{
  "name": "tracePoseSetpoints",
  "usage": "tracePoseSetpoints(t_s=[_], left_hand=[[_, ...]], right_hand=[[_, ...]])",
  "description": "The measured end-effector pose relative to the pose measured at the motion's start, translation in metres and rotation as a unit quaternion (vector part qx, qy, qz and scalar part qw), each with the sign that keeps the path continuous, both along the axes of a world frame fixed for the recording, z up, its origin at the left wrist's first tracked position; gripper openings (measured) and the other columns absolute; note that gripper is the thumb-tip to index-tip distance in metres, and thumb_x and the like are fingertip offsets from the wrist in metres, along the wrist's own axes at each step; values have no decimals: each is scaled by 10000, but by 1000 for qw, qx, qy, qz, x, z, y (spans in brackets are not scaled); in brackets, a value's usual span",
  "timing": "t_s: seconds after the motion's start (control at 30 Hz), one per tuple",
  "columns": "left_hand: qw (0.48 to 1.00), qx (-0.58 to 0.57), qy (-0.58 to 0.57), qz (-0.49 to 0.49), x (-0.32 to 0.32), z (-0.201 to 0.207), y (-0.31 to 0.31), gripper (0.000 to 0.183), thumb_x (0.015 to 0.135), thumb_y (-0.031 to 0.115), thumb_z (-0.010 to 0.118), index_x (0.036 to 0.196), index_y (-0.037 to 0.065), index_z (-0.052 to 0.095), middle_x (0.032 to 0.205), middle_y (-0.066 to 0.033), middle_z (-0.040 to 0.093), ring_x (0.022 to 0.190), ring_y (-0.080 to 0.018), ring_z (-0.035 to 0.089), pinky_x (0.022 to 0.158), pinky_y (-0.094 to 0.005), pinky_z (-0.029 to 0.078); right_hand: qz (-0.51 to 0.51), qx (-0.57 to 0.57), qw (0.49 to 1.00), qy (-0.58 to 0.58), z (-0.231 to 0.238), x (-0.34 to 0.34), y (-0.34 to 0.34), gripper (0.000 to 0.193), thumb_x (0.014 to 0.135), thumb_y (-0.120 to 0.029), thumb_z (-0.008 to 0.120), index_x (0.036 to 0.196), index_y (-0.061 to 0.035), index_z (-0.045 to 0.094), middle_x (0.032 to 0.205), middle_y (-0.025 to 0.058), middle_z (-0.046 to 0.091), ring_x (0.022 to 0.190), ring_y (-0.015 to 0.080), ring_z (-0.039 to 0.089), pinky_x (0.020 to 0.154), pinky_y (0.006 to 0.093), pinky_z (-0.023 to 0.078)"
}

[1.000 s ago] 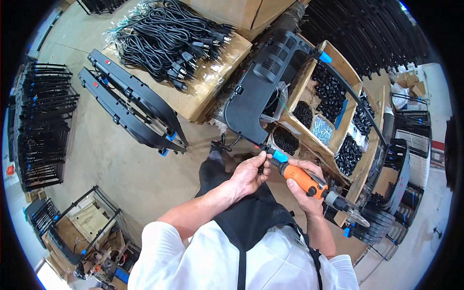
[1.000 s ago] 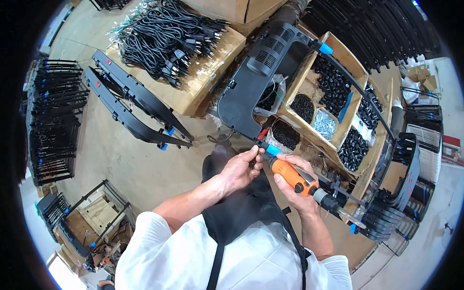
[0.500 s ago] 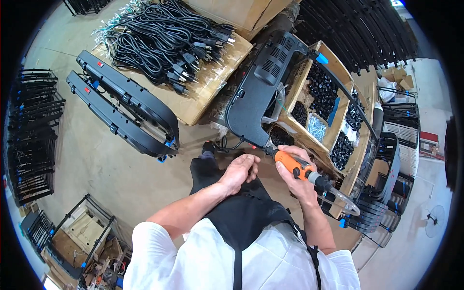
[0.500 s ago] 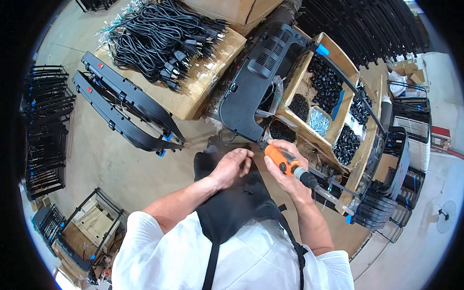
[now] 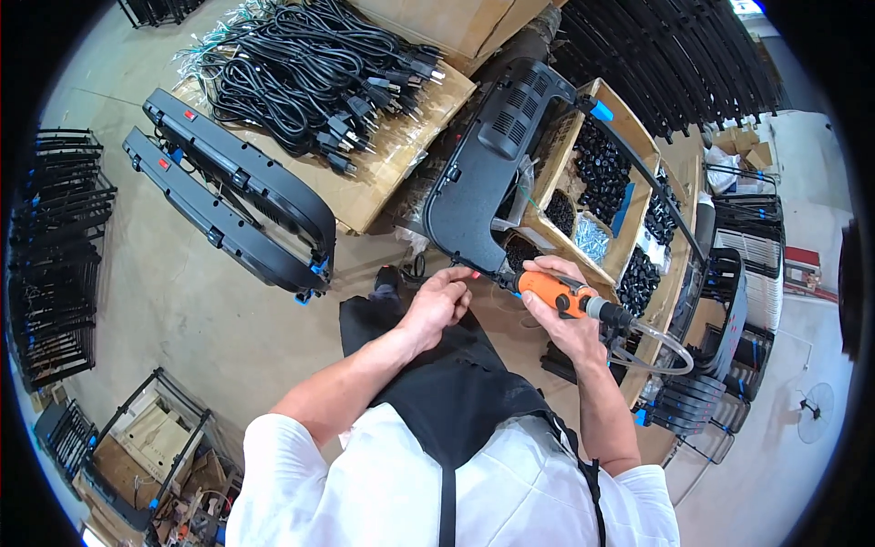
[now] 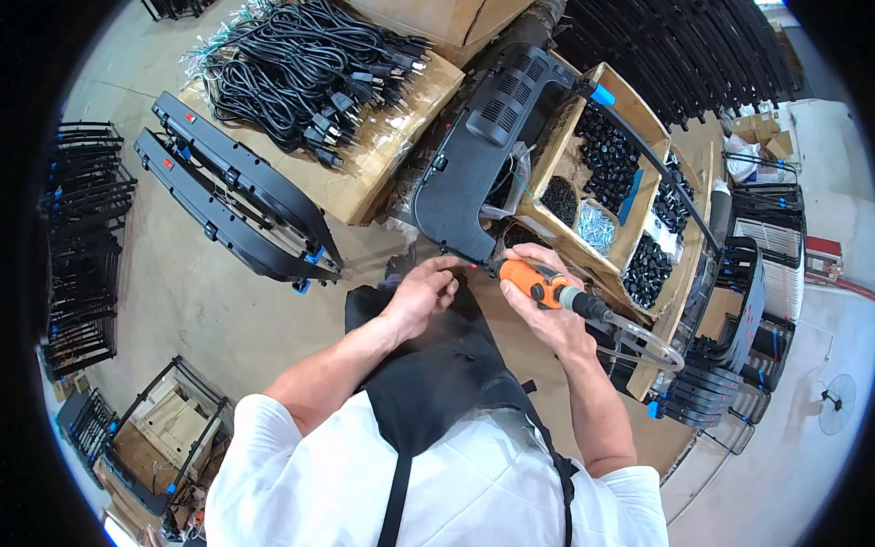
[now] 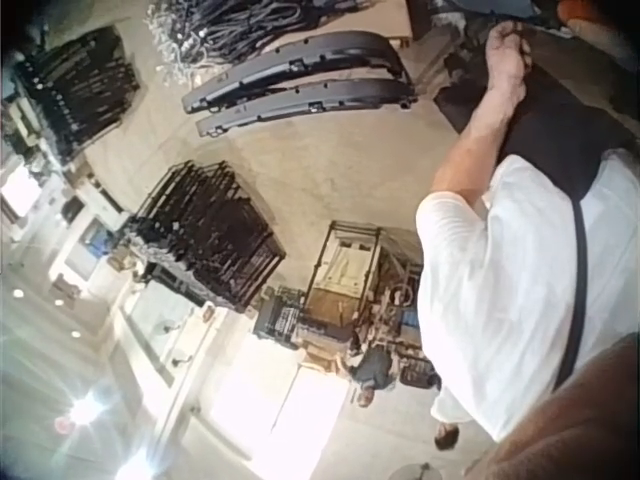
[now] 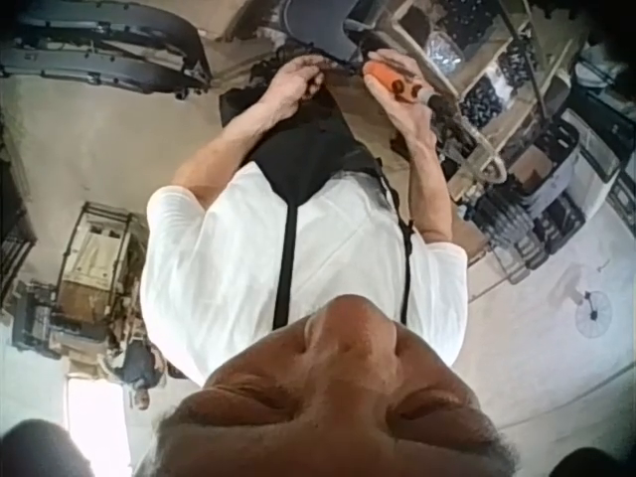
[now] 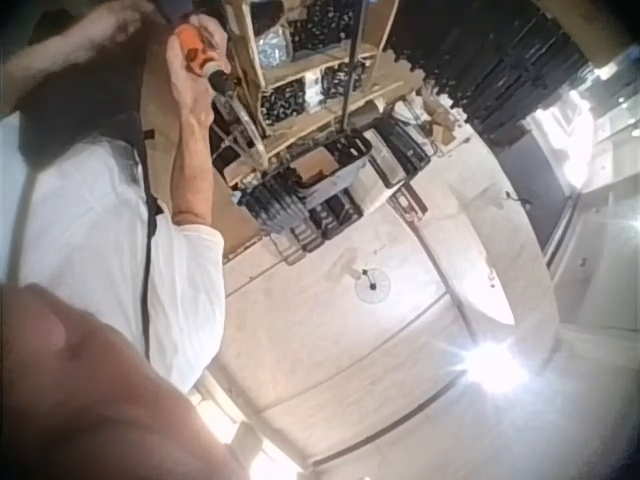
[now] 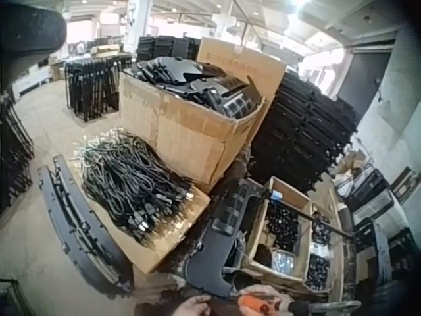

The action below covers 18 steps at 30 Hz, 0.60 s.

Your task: The recorder is assembling electrical or mechanical components by securing plastic housings with screws and managing power cables.

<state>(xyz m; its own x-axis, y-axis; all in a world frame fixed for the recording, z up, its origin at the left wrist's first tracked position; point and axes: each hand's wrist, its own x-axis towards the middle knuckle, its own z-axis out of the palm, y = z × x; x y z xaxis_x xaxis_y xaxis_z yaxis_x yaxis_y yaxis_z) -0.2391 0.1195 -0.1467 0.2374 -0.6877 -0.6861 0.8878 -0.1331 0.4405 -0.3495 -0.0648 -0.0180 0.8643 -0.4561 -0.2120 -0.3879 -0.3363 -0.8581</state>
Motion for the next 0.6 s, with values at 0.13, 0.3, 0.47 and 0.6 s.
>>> tracePoseSetpoints(t_s=[0.13,0.3,0.47,0.6], left_hand=[[1000,6,10,29,0,6,1,425,1086,139,496,1504,60,485,842,23,584,661,-76,478,555,-235,349],[999,13,-10,49,1,22,-3,403,1068,121,512,1459,19,514,821,10,581,616,-79,469,525,-239,351],[998,1,3,60,-2,15,-5,377,1072,136,526,1427,12,523,835,10,596,629,-77,488,531,-238,364],[997,-16,-20,79,-8,4,-5,301,1109,163,537,1380,32,555,867,10,613,707,-88,547,599,-239,433]], right_hand=[[1,9,1000,-8,2,2,-1,506,889,-41,807,1355,-13,613,1305,128,722,1172,202,687,1054,366,544],[23,-11,1000,-1,7,3,-1,493,889,-48,801,1343,-6,613,1291,124,721,1164,202,689,1048,360,544],[23,-17,999,-19,-2,2,0,421,904,-95,810,1294,-55,656,1224,80,744,1119,186,716,992,343,568],[67,-34,997,2,-1,4,3,361,890,-83,813,1223,-58,675,1254,96,748,1093,198,725,986,351,574]])
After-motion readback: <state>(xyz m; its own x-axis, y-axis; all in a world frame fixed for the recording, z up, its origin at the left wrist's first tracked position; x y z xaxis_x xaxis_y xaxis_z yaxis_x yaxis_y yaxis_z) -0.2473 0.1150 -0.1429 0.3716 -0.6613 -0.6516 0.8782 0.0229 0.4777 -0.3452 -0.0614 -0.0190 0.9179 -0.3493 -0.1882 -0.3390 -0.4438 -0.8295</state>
